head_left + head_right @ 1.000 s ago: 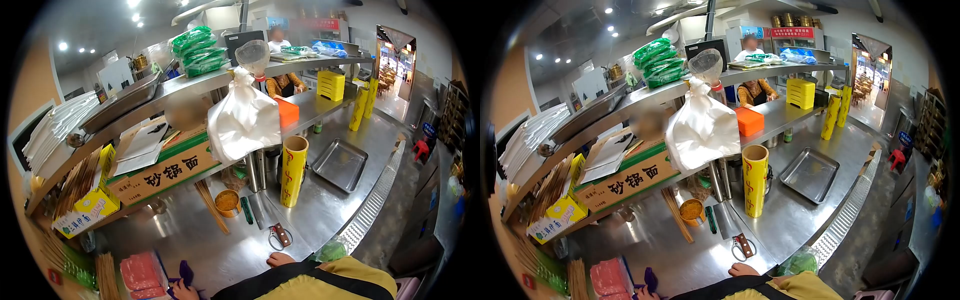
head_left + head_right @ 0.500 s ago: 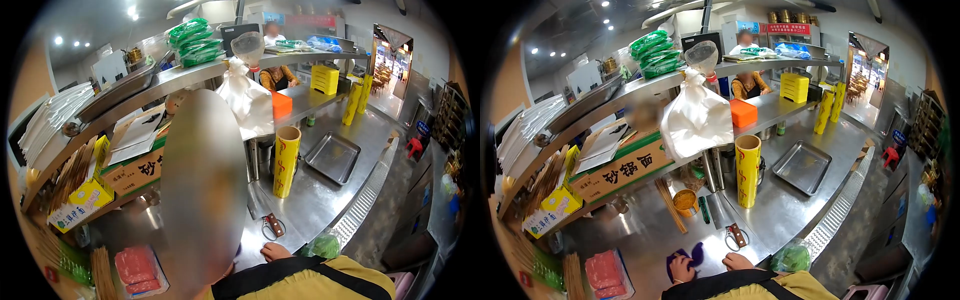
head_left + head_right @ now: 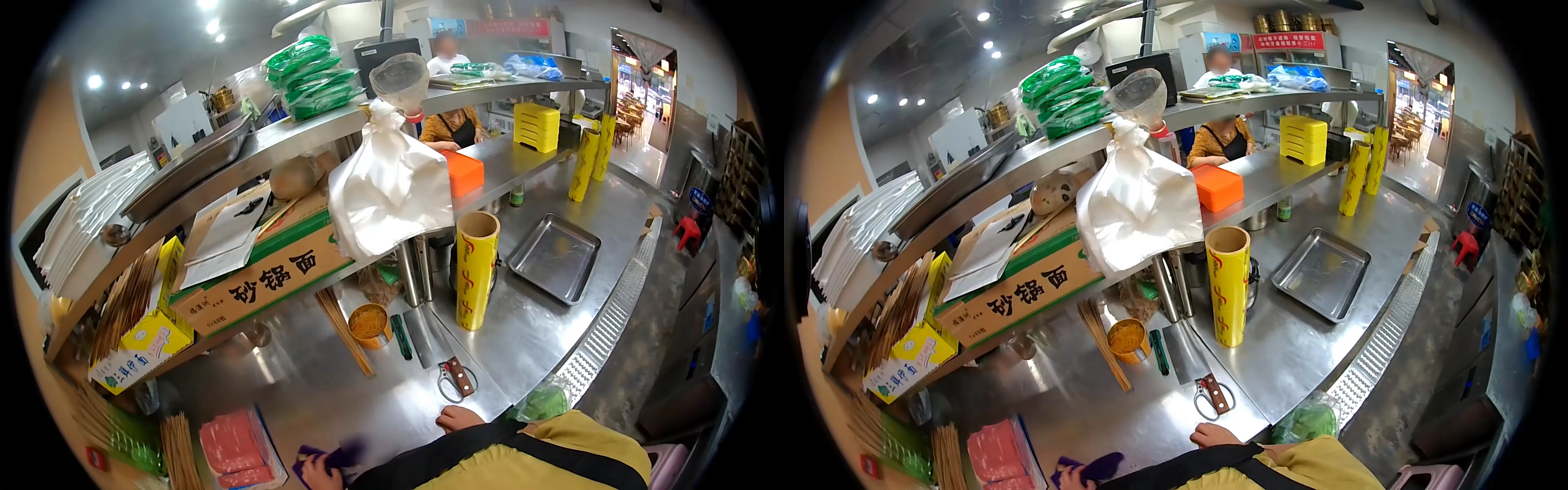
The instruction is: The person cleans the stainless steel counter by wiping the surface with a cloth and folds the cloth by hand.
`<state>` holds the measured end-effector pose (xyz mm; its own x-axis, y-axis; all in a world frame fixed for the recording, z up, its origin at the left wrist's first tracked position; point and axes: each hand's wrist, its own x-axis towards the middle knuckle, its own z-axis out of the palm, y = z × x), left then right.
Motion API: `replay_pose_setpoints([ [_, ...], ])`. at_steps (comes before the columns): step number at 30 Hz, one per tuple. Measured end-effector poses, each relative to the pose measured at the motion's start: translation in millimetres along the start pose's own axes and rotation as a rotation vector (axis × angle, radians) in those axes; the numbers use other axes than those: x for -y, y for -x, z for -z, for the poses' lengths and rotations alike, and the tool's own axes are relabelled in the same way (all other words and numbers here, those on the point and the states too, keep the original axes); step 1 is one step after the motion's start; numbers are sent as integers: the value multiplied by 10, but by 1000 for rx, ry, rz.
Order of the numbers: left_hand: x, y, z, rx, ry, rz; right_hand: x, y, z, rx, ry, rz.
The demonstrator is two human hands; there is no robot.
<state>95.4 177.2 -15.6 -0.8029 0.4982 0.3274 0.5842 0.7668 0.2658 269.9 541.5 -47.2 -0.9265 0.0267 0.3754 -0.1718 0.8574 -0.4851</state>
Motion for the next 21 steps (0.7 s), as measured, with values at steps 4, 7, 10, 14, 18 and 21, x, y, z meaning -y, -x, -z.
replay_pose_setpoints([
  [4, -136, -217, -2, -86, -225, 440, -124, -42, -46, 140, -7, -23],
  [7, -359, -446, -20, -114, -264, 546, -117, -166, 82, 254, 4, -44],
  [10, -191, -441, -179, -157, -287, 396, -265, -108, -93, 196, -85, 59],
  [14, -128, -413, -242, -160, -291, 358, -255, -117, -33, 240, -152, 37],
  [18, -121, -439, -252, -152, -359, 367, -157, -174, 41, 245, -75, 14],
  [21, -202, -558, -212, -111, -349, 398, -148, -153, 14, 255, -21, -28],
])
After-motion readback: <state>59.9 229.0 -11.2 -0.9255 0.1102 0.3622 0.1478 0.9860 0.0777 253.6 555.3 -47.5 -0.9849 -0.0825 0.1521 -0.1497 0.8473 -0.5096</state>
